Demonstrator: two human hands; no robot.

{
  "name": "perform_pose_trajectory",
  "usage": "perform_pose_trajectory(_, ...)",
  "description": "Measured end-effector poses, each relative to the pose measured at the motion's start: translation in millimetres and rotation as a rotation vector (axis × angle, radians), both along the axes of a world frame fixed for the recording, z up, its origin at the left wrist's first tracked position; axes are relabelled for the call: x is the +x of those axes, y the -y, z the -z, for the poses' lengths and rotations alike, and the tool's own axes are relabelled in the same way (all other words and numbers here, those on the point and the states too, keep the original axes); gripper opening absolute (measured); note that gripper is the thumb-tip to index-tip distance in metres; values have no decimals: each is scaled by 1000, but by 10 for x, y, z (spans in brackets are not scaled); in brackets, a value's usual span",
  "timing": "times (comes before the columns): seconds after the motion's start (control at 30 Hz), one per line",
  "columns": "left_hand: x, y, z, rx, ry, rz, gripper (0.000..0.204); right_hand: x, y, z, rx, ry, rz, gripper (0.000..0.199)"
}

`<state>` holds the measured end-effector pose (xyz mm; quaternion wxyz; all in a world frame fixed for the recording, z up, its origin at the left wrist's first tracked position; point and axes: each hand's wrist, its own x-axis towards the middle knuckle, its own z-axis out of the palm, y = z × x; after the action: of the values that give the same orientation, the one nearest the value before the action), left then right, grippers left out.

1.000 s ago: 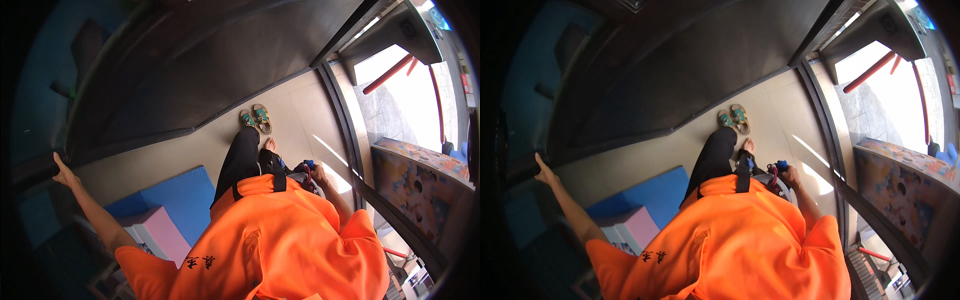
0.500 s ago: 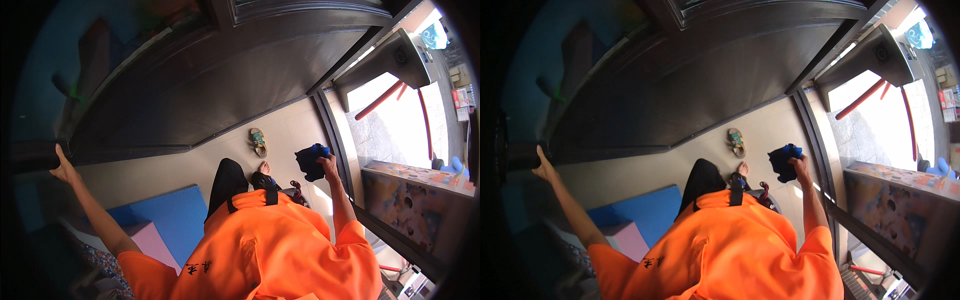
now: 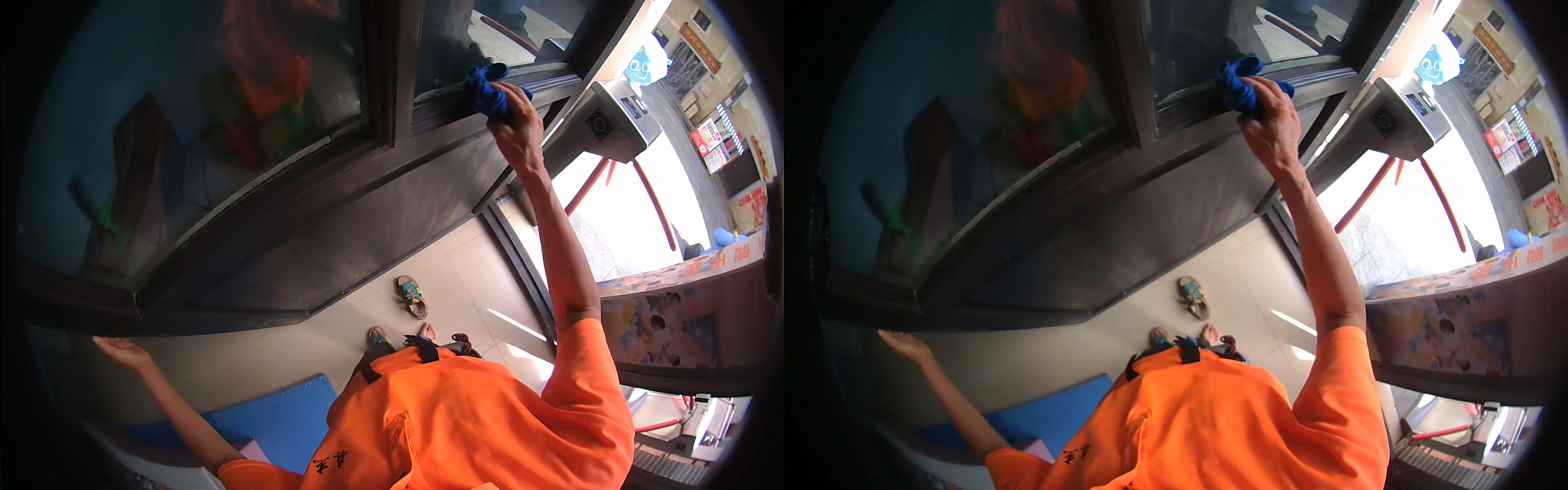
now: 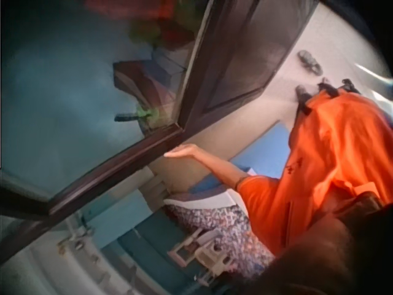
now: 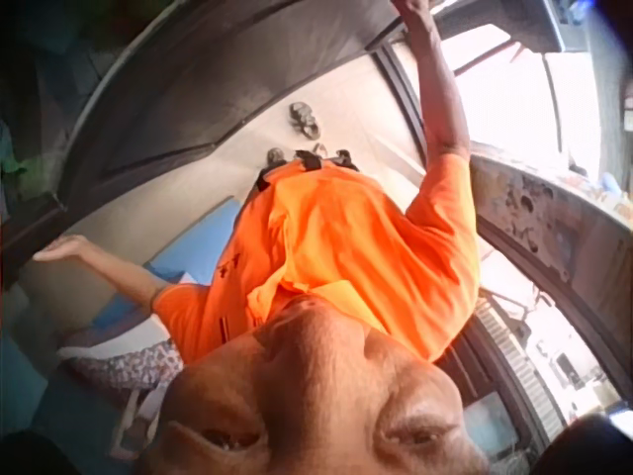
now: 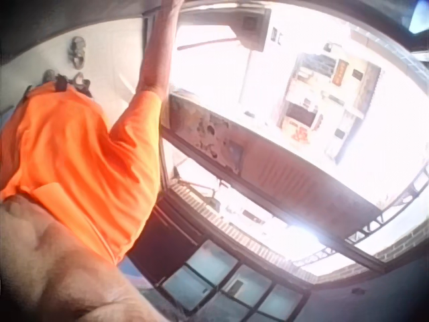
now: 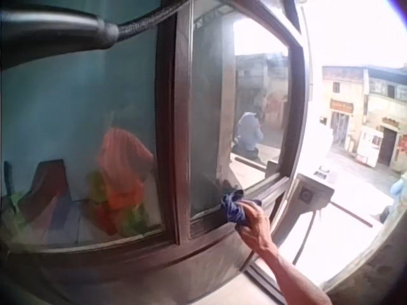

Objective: The person cleans a glass door frame using a blue cloth, wiping the metal edges and glass surface. After cleaning, the person puts on sandals and proceeds to sweep the floor with a broom and dustpan.

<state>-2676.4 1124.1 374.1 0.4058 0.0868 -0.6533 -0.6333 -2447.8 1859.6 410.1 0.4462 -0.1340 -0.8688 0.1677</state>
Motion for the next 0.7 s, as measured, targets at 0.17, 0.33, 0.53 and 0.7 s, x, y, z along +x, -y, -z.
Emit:
perform_pose_trajectory(0.17, 180, -471, -329, 83, -135, 99, 73, -328, 890, -6, 286, 94, -4, 65)
perform_pose_trajectory(0.33, 144, -566, -336, 152, -137, 267, 75, -112, -373, -112, 338, 263, 435, 52)
perform_pose_trajectory(0.53, 77, -684, -315, 109, -123, 170, 85, -294, -628, -133, 231, 454, 594, 51)
perform_pose_trajectory(0.7, 150, -713, -338, 32, 4, -3, 93, -282, -835, -76, 376, 528, 537, 44)
